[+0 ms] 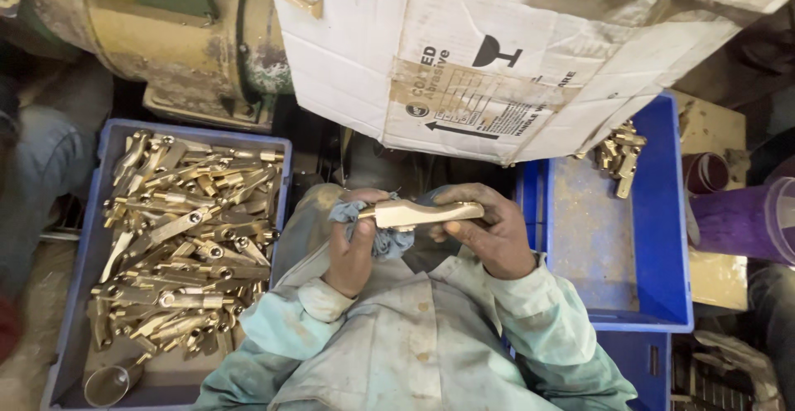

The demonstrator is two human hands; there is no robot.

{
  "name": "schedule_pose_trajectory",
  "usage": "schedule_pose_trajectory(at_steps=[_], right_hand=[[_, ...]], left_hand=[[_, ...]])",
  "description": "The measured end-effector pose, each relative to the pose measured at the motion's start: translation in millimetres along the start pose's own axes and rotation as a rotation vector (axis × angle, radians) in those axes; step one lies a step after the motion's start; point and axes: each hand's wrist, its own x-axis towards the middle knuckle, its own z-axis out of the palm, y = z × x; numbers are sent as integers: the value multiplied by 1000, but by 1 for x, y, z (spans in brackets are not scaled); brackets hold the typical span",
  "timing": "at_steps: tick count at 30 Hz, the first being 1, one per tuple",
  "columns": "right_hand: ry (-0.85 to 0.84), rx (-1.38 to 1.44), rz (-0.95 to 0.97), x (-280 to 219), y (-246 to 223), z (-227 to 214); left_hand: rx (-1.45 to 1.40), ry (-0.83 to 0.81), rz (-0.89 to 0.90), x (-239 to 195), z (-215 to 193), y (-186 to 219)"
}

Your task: The person wipes metal parts one by one with a cloth before placing them into a blue tray.

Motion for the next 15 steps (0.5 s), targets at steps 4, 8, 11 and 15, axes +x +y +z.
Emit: schedule_pose_trajectory(at_steps=[4, 8, 11, 15], right_hand=[[-39, 76, -32, -4, 8, 1], [-67, 174, 42, -7, 15, 5], [-105, 130, 91, -6, 20, 8], [-198, -172, 26, -4, 39, 4]], left_hand=[[-28, -29, -39, -7, -3, 9], [-58, -18, -38, -11, -5, 19], [-13, -47, -67, -10, -12, 25], [62, 4, -146, -12, -33, 11]])
